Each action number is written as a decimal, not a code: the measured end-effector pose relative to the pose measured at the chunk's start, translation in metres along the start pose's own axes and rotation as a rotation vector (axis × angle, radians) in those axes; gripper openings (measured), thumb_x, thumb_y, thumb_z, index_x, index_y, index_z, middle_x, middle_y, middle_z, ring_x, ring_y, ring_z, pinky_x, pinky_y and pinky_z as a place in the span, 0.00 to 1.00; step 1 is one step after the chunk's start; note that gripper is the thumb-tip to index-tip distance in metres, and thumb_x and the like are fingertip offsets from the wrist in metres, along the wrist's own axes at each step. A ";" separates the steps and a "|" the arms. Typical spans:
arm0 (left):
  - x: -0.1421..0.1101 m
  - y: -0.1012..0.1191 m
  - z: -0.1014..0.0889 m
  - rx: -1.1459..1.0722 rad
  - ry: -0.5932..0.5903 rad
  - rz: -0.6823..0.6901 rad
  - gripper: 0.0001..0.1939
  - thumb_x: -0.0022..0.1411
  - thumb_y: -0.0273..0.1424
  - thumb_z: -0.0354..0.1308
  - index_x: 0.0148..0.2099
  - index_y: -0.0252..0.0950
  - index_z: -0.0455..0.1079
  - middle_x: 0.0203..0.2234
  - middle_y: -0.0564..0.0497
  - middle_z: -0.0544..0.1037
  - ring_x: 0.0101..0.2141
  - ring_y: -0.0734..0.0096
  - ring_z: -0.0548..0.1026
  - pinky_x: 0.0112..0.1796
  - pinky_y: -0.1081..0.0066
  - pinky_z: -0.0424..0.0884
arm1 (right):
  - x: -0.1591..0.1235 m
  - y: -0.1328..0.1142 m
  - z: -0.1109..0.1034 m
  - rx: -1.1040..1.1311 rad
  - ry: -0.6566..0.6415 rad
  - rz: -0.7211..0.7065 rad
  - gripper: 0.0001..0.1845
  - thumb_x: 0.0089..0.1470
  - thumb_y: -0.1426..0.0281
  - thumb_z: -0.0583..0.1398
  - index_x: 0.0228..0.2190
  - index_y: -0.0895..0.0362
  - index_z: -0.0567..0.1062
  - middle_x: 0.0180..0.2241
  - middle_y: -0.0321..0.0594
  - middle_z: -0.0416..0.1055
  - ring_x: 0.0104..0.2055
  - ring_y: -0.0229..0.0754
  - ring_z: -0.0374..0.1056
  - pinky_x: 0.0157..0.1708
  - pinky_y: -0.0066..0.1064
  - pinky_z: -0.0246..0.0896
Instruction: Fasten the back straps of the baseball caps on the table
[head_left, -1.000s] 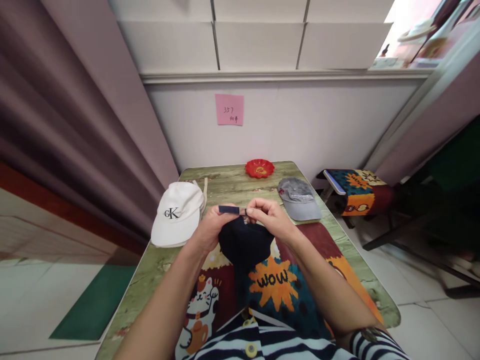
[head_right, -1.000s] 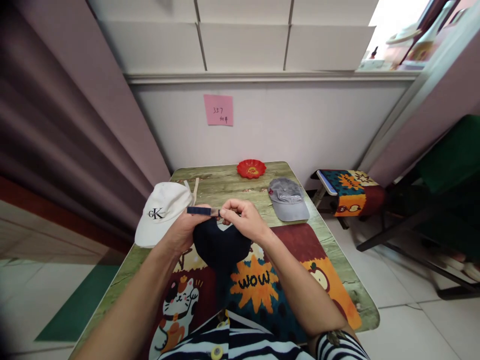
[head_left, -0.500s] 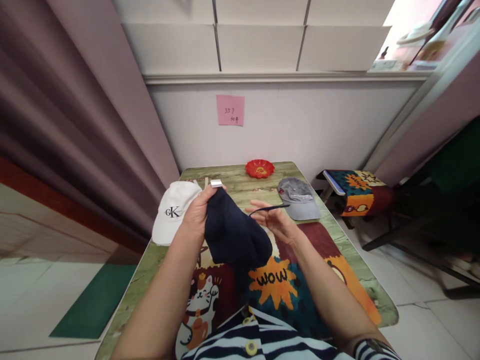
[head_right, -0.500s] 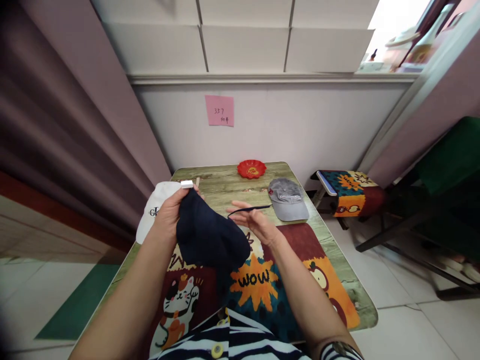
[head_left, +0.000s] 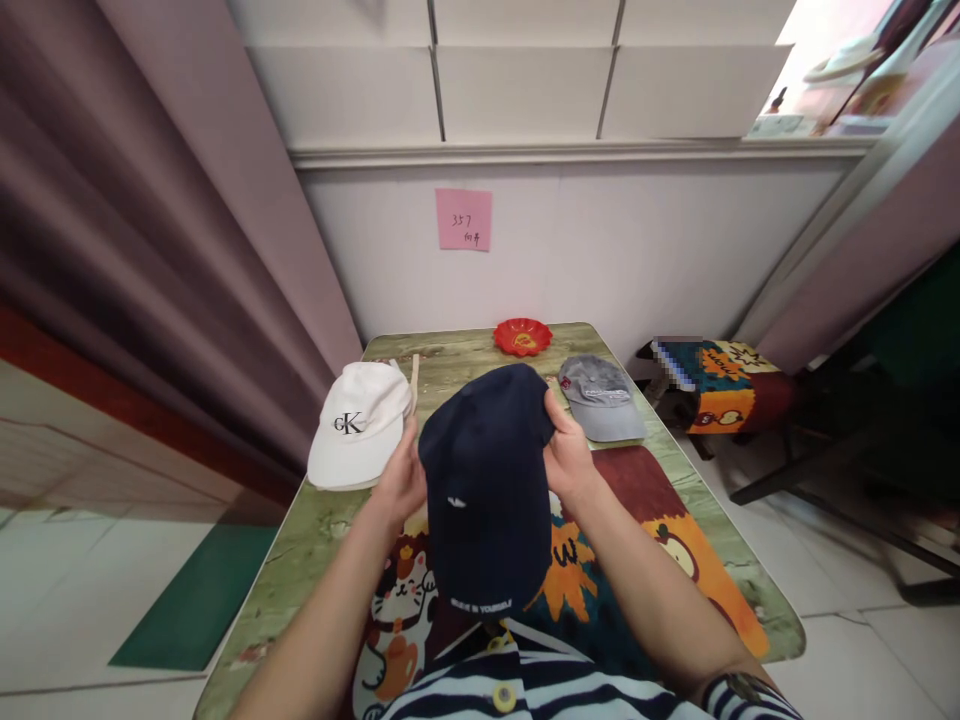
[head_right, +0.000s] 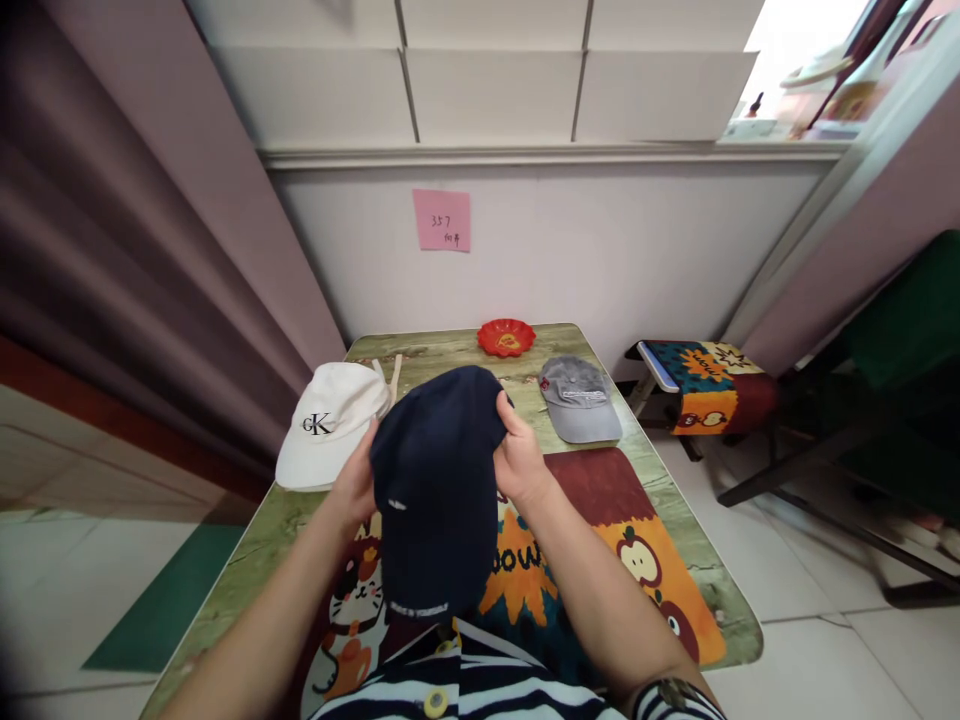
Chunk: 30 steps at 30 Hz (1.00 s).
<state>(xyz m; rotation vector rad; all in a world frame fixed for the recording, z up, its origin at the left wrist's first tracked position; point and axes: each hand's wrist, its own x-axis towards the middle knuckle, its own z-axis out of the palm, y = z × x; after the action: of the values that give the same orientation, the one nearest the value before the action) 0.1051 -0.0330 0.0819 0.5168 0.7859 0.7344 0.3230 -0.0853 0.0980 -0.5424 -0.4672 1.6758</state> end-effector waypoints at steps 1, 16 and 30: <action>-0.010 -0.014 -0.006 -0.024 -0.041 -0.047 0.28 0.56 0.56 0.60 0.44 0.35 0.77 0.31 0.42 0.84 0.40 0.50 0.82 0.43 0.58 0.77 | 0.003 0.001 -0.001 0.024 0.028 -0.034 0.25 0.58 0.48 0.57 0.44 0.53 0.79 0.46 0.43 0.79 0.57 0.53 0.69 0.59 0.51 0.63; -0.018 0.059 0.012 -0.036 0.109 0.541 0.20 0.54 0.24 0.66 0.50 0.35 0.76 0.42 0.46 0.83 0.44 0.60 0.81 0.49 0.65 0.75 | 0.001 0.027 -0.017 0.184 -0.031 0.061 0.32 0.61 0.43 0.49 0.53 0.51 0.72 0.57 0.43 0.72 0.61 0.46 0.65 0.61 0.49 0.59; -0.024 0.074 -0.155 0.421 1.010 0.508 0.28 0.51 0.27 0.68 0.55 0.29 0.71 0.48 0.37 0.77 0.50 0.53 0.76 0.51 0.59 0.72 | 0.004 0.039 -0.041 0.195 0.004 0.148 0.26 0.64 0.50 0.51 0.48 0.54 0.75 0.39 0.39 0.80 0.37 0.36 0.75 0.43 0.31 0.70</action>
<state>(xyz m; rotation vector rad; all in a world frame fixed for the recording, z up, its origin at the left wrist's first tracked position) -0.0569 0.0188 0.0472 0.7385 1.8118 1.3433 0.3158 -0.0874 0.0419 -0.4453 -0.2621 1.8386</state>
